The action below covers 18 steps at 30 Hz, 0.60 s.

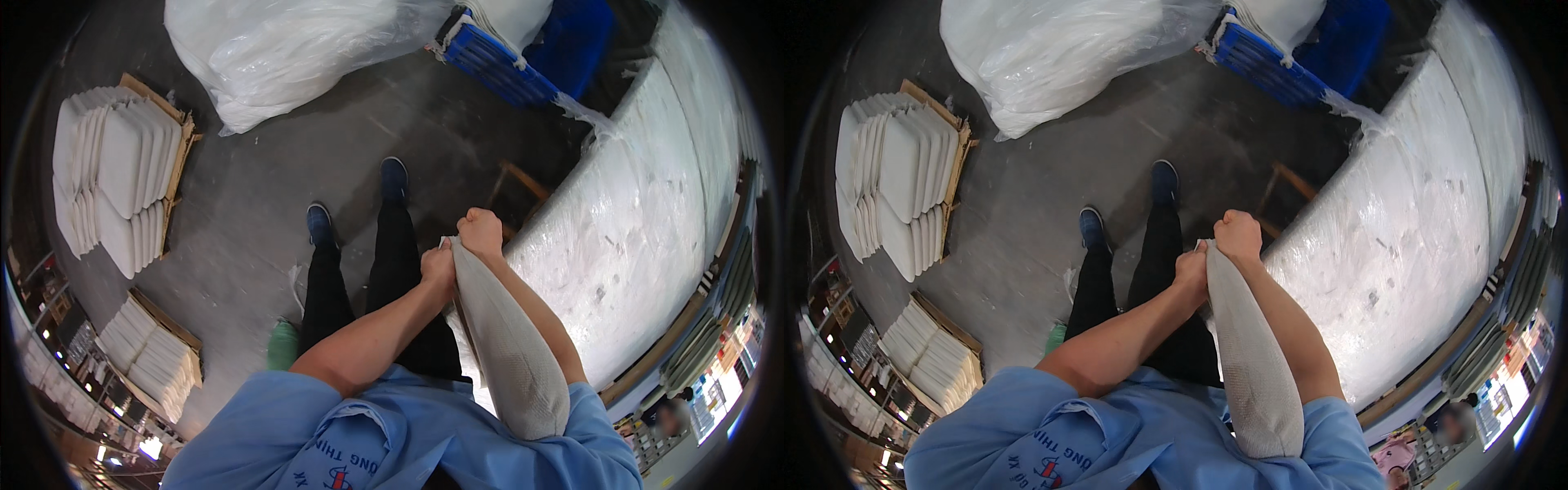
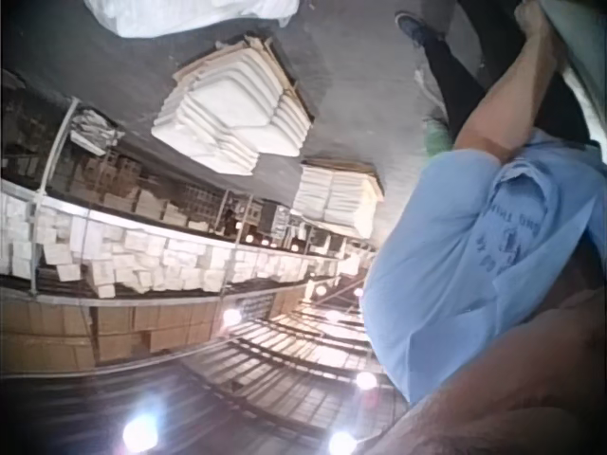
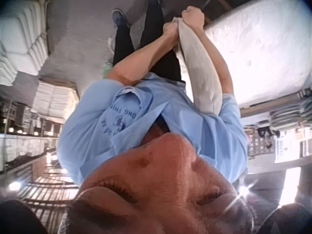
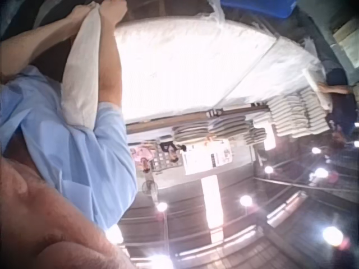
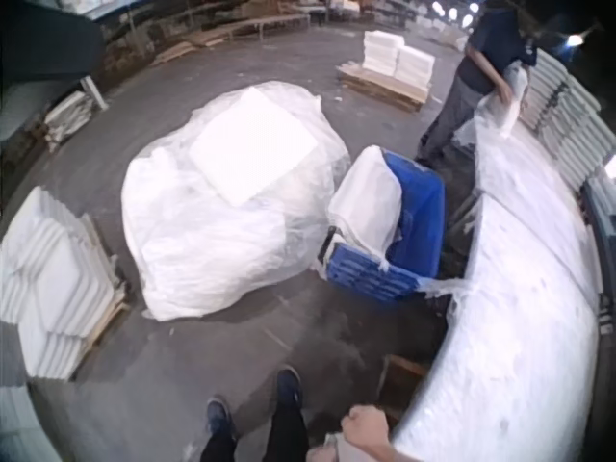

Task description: The person inserts a foam cushion into a pillowcase, adjusts the fabric to fit the cushion, and smooths the surface. The person repeats this process with multiple cushions, handling each one individually.

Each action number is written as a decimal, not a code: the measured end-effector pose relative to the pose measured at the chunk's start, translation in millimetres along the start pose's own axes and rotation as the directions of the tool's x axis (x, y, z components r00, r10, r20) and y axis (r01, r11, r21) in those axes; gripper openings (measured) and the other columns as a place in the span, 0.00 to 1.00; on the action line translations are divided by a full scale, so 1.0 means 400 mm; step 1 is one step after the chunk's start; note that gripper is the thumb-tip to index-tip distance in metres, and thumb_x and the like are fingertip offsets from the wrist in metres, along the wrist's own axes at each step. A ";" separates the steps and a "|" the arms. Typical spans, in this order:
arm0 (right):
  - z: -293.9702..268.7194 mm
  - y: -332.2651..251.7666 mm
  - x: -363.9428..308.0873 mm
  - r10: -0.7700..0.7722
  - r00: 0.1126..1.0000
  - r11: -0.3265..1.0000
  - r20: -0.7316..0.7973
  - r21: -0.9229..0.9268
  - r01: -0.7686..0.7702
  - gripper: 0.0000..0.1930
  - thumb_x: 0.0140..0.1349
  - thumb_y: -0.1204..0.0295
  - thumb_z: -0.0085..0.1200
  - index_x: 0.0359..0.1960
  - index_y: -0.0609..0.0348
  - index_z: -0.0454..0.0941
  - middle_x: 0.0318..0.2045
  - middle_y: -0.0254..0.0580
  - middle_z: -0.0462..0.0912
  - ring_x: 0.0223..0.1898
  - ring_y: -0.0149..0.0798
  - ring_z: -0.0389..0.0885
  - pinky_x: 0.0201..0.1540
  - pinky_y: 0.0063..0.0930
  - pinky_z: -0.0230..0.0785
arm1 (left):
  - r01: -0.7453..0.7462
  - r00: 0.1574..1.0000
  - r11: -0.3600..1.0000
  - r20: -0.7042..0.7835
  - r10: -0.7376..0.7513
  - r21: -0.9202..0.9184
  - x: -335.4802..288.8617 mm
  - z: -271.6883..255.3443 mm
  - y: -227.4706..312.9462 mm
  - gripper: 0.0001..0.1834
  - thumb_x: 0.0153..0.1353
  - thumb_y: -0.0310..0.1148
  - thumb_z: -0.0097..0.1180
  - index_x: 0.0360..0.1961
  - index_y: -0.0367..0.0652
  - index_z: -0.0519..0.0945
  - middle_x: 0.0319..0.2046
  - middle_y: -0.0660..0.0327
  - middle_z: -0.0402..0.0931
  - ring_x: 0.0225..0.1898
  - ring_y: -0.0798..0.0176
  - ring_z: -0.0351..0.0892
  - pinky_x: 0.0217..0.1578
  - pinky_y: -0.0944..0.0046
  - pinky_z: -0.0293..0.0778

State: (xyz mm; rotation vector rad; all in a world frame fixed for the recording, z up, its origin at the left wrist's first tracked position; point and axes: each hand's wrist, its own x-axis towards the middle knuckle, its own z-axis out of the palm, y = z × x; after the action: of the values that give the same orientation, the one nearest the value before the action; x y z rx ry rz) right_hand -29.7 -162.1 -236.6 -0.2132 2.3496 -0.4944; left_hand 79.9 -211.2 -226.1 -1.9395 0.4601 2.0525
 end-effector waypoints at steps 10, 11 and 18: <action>0.032 -0.009 0.011 0.034 0.999 0.999 0.005 -0.032 -0.034 0.08 0.56 0.70 0.54 0.27 0.59 0.84 0.33 0.62 0.85 0.40 0.65 0.86 0.47 0.55 0.78 | 0.125 0.990 0.990 0.073 -0.121 -0.058 0.005 -0.018 0.034 0.18 0.77 0.45 0.58 0.53 0.39 0.82 0.44 0.55 0.85 0.46 0.52 0.86 0.46 0.45 0.81; 0.020 -0.021 0.014 0.095 0.990 0.995 0.108 -0.049 -0.090 0.11 0.60 0.68 0.55 0.35 0.58 0.89 0.41 0.63 0.88 0.47 0.65 0.87 0.56 0.55 0.79 | 0.114 0.986 0.990 0.134 -0.102 -0.080 0.016 -0.034 0.033 0.15 0.76 0.42 0.58 0.51 0.42 0.84 0.43 0.56 0.85 0.46 0.53 0.86 0.46 0.46 0.81; 0.010 -0.032 0.011 0.056 0.998 0.998 0.041 -0.033 -0.055 0.14 0.60 0.67 0.54 0.35 0.63 0.88 0.42 0.65 0.87 0.48 0.67 0.87 0.55 0.56 0.79 | 0.107 0.986 0.982 0.113 -0.125 0.153 -0.069 -0.011 0.098 0.14 0.76 0.44 0.54 0.44 0.47 0.85 0.39 0.60 0.85 0.41 0.55 0.87 0.43 0.48 0.85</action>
State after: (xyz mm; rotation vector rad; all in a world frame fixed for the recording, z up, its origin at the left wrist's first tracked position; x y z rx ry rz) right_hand -30.2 -176.2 -236.8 -0.1709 2.3170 -0.4222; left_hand 69.2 -248.2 -197.4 -1.7042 0.4458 1.9907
